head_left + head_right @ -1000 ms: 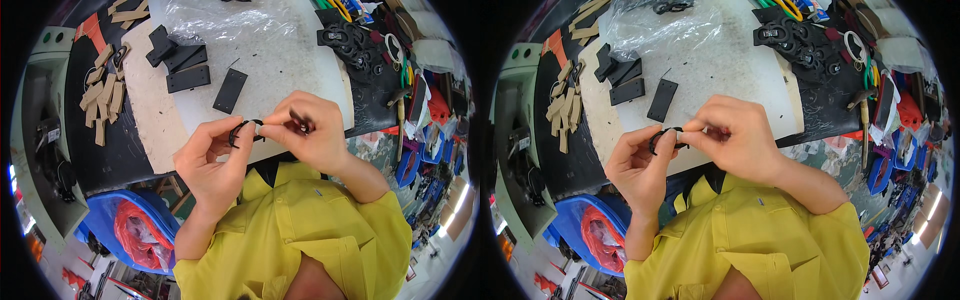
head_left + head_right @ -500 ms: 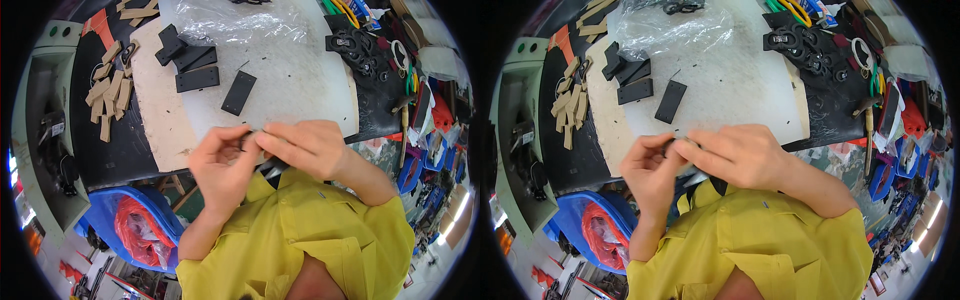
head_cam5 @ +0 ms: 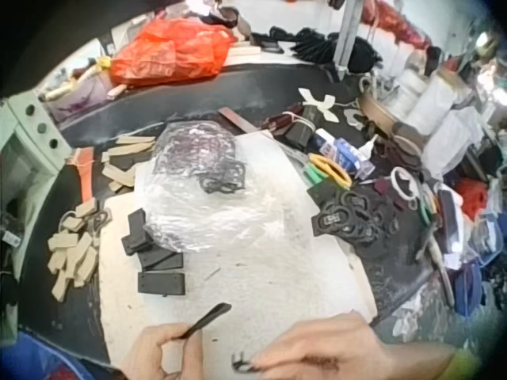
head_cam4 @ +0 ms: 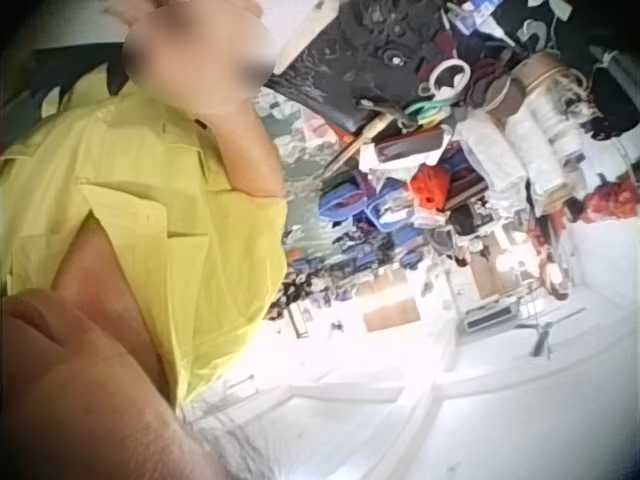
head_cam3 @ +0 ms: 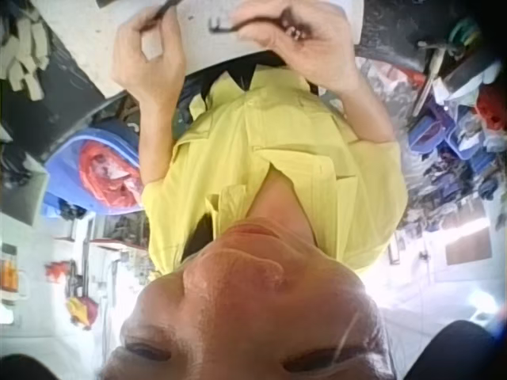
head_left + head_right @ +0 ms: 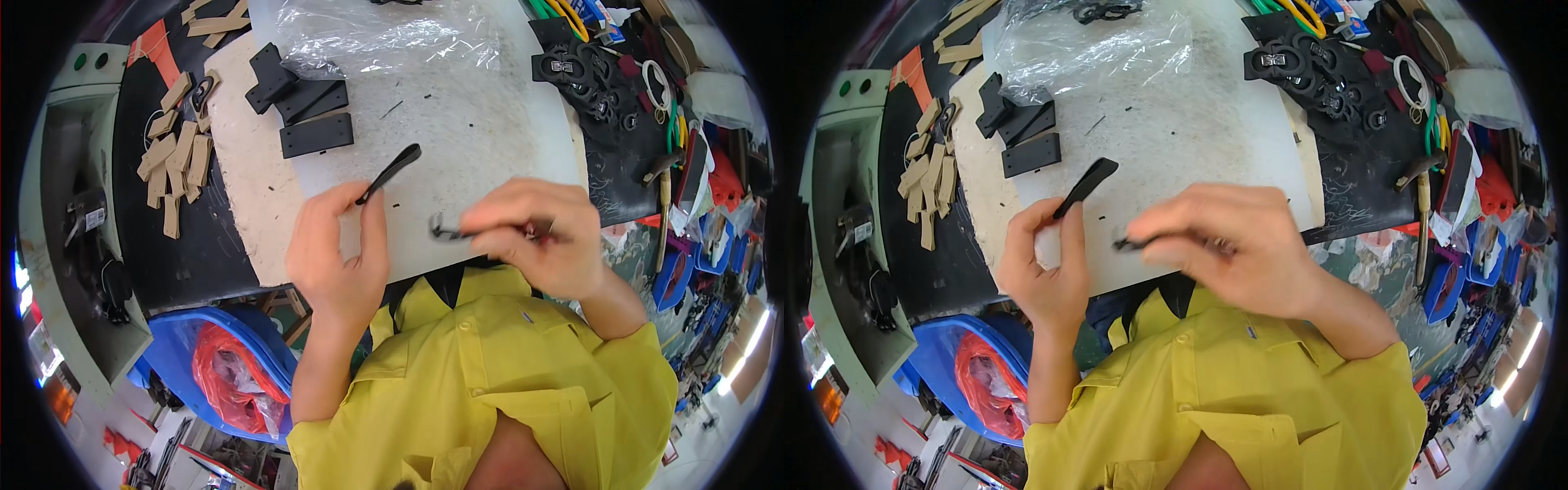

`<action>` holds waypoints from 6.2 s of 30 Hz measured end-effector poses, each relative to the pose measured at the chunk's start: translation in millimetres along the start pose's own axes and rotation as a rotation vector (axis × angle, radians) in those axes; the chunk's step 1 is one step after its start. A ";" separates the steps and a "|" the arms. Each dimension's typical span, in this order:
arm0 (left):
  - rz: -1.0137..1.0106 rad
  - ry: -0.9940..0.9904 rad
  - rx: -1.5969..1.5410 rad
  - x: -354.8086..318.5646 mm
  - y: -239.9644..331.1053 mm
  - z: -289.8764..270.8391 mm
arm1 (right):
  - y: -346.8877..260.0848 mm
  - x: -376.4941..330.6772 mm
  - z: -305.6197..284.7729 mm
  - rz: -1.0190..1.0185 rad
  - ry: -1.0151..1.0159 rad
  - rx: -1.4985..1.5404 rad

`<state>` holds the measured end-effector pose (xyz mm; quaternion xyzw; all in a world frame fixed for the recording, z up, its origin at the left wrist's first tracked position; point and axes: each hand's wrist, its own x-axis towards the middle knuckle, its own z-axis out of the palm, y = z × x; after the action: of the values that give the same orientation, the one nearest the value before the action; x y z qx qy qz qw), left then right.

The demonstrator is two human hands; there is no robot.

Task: The person assembles small black rectangular components by inserting circular black rings into them. They use a red utility knife to trim or adjust the rings and the rectangular pieces. The person handles the items one at a time, placing the finished assemblies on the table.

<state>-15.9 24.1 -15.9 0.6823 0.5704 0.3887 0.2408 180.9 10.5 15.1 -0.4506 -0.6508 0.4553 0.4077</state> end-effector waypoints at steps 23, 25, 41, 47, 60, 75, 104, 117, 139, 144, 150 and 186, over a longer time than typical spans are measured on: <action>-0.192 -0.200 -0.864 -19.4 20.8 -11.7 | -8.8 -4.7 23.1 0.244 0.320 0.405; -0.214 -0.203 -0.865 -17.9 21.3 -12.1 | -7.0 -4.8 12.8 0.165 0.103 0.205; -0.372 -0.234 -0.786 -21.9 32.3 -14.5 | -11.5 -3.3 15.8 0.152 0.135 -0.079; -0.210 -0.270 -0.788 -20.8 25.4 -12.8 | -12.4 1.8 8.5 0.435 -0.004 0.229; -0.315 -0.034 -0.757 -13.4 34.0 -6.4 | 2.1 2.3 25.5 0.078 0.178 0.147; -0.424 -0.227 -0.756 -21.0 16.8 -27.0 | 0.2 7.5 11.1 0.329 0.104 0.175; -0.752 -0.387 -0.864 1.2 15.3 -31.9 | -3.9 11.6 -2.3 -0.465 -0.048 -0.573; -0.519 -0.210 -0.653 9.6 20.1 -27.5 | -12.5 18.5 0.3 -0.047 0.016 -0.272; -0.470 0.091 -1.115 2.5 24.6 -3.3 | -0.2 18.8 23.7 0.395 0.000 0.228; -0.449 0.054 -1.081 -13.3 17.5 5.7 | -8.0 24.4 34.3 0.522 0.209 0.515; -0.346 -0.238 -0.824 -7.2 22.2 -20.9 | 0.6 17.0 18.9 -0.135 0.067 -0.342; -0.330 -0.303 -0.623 3.0 12.5 -19.4 | -18.4 22.9 -14.9 0.334 -0.180 -0.133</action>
<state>-23.9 21.9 5.8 0.5252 0.4850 0.3943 0.5775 185.0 32.5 39.2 -0.5356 -0.6296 0.5109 0.2360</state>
